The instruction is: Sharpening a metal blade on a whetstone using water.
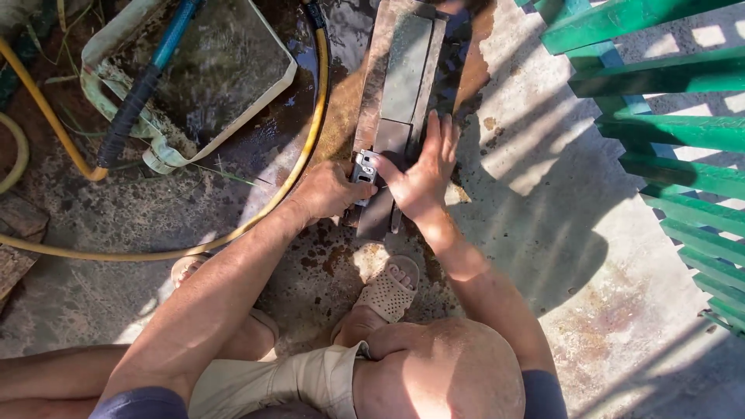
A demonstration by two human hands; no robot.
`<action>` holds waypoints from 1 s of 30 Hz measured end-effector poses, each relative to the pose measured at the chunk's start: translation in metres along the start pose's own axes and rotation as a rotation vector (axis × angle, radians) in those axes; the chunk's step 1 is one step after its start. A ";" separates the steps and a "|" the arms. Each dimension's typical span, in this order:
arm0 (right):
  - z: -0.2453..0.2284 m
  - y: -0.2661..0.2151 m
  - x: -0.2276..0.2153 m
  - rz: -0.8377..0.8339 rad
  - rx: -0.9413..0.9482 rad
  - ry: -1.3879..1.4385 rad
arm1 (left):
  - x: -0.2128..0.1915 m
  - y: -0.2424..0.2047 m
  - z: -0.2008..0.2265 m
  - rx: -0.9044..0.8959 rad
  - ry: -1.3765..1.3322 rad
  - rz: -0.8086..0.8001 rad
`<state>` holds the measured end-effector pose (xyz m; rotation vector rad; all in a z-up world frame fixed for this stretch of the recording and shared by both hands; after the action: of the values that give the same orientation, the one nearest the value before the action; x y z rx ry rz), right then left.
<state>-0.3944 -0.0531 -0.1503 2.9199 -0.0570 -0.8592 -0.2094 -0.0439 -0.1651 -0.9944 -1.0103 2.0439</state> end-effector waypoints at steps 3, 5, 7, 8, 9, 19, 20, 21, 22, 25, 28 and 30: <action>0.008 0.012 0.014 -0.042 0.103 0.014 | 0.001 0.003 -0.010 -0.019 -0.086 0.046; 0.004 0.008 0.014 -0.059 0.133 0.068 | 0.010 0.004 -0.006 0.159 -0.157 0.055; -0.004 -0.035 0.012 -0.106 0.162 0.035 | 0.047 -0.020 -0.023 0.141 -0.037 -0.005; -0.008 -0.050 0.015 -0.144 0.188 0.012 | 0.061 -0.029 -0.031 0.118 0.094 -0.055; -0.009 -0.042 0.014 -0.138 0.176 0.008 | 0.057 -0.023 -0.027 0.127 0.095 -0.044; -0.003 -0.012 0.003 0.001 0.068 -0.029 | 0.035 -0.003 -0.009 0.229 -0.004 0.118; -0.009 -0.042 0.009 -0.095 0.171 -0.066 | 0.054 -0.029 -0.026 -0.014 -0.097 -0.090; -0.007 -0.023 0.008 -0.082 0.142 -0.064 | 0.063 -0.010 -0.035 0.000 -0.094 -0.061; -0.002 -0.016 0.010 -0.074 0.154 -0.051 | 0.059 0.001 -0.036 0.185 -0.155 0.152; 0.023 0.037 0.018 0.000 0.218 -0.026 | 0.009 0.030 -0.004 0.307 -0.249 0.288; 0.015 0.047 0.011 0.061 0.131 -0.035 | 0.001 0.032 0.004 0.263 -0.210 0.203; -0.009 0.014 0.006 0.025 0.033 -0.048 | 0.020 -0.006 -0.002 0.256 -0.149 0.162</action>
<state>-0.3846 -0.0667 -0.1444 2.9222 -0.1125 -0.9330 -0.2168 -0.0242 -0.1678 -0.8224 -0.7352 2.3399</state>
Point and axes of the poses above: each hand's wrist, its own y-axis towards the middle knuckle, its own x-axis out of the palm, z = x × y, the point moved 9 cm from there along y, towards the middle knuckle, and after that the axes turned 15 degrees about y, right-handed, at the moved point
